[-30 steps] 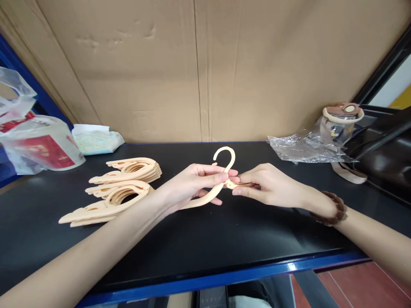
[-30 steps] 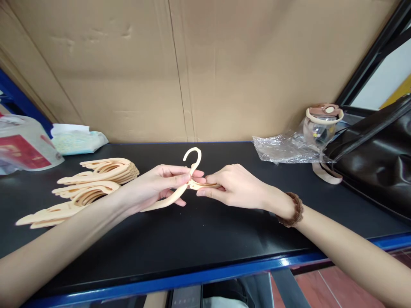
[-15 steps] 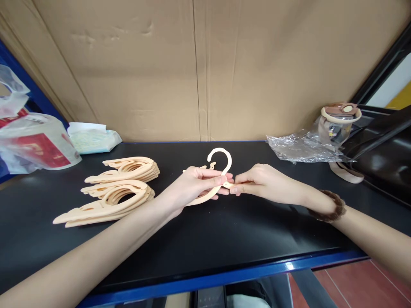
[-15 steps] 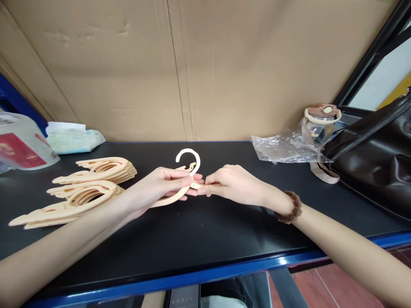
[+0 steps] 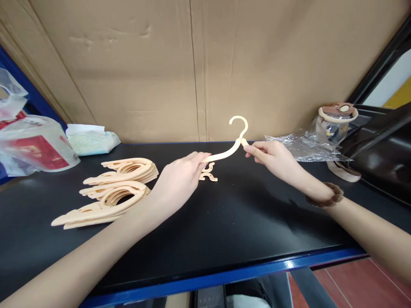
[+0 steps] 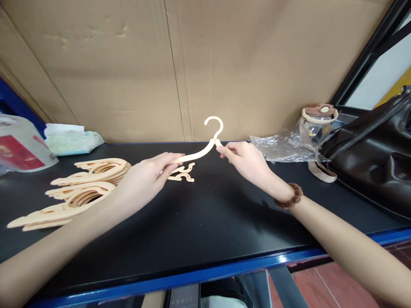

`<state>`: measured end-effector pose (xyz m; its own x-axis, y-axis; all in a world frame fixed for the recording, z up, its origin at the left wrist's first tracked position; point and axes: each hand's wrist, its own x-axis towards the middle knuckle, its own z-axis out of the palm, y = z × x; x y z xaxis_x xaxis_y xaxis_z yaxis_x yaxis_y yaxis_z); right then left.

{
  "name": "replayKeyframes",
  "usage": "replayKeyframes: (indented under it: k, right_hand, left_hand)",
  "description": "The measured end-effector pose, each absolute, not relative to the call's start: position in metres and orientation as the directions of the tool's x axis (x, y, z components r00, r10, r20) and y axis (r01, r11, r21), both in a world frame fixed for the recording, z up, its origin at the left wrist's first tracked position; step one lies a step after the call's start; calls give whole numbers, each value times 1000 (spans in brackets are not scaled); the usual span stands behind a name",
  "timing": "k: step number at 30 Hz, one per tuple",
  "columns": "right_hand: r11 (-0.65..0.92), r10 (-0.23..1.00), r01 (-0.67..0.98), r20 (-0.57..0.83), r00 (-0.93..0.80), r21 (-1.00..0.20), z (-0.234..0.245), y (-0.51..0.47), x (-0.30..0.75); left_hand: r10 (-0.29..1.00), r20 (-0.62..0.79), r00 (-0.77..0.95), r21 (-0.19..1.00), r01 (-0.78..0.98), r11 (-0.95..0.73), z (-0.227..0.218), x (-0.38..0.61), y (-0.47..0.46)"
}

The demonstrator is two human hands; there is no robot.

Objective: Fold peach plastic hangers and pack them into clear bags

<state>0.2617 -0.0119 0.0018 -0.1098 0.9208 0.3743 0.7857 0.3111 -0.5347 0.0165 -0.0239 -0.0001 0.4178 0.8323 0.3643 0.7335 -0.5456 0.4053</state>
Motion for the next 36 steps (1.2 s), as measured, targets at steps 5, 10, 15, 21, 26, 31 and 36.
replayKeyframes:
  k: [5, 10, 15, 21, 26, 31, 36]
  right_hand:
    - [406, 814, 783, 576, -75, -471, -8, -15, 256]
    - [509, 482, 858, 803, -352, 70, -11, -25, 242]
    - [652, 438, 703, 616, -655, 284, -15, -28, 236]
    - [611, 515, 723, 532, -673, 323, -21, -21, 239]
    - [544, 561, 773, 543, -625, 327, -21, -12, 247]
    - [490, 643, 839, 551, -532, 238, -24, -2, 257]
    - [499, 686, 847, 511, -517, 187, -26, 1, 257]
  left_hand:
    - [789, 413, 455, 221, 790, -571, -2, 12, -16]
    - [727, 419, 544, 141, 752, -644, -8, 16, -14]
    - [660, 418, 623, 112, 686, -719, -10, 23, -20]
    - [648, 375, 663, 41, 686, -726, -17, 22, -20]
    - [706, 357, 612, -31, 763, -646, -22, 18, -17]
    - [737, 224, 637, -148, 770, -621, -19, 11, -9]
    - [662, 214, 718, -208, 696, -687, -16, 12, -5]
